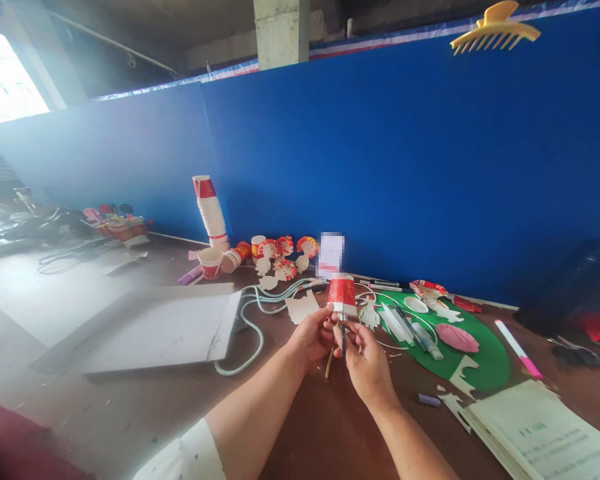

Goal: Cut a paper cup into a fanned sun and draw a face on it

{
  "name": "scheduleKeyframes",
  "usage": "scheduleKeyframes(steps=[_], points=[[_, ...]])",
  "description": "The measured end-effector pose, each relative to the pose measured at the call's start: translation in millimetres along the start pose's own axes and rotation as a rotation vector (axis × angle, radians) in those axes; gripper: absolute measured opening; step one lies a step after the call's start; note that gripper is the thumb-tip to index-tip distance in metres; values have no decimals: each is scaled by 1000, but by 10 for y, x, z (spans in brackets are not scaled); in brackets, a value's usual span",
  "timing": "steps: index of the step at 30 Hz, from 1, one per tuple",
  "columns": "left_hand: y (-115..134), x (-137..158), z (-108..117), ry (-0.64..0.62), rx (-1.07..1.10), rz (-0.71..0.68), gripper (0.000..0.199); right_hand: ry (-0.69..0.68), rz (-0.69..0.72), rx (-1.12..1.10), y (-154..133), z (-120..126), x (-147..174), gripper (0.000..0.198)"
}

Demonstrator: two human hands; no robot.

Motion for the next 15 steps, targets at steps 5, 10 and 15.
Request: scheduleKeyframes(steps=[5,10,15], points=[[-2,-6,6,3,-4,14,16,19,24,-22,-2,21,-12,48],[8,4,-6,7,2,21,17,-6,33,-22,-1,-5,-22,50],[-2,31,-24,15,-3,32,18,-6,14,-58,5,-12,-13,47]])
Point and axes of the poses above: each hand's wrist, its own x-axis away from the middle knuckle, its own z-axis out of the back of the hand, y = z × x, the point moved 9 cm from there along -x, towards the middle knuckle, and after that the axes turned 15 degrees about -x, right-handed, at the moved point
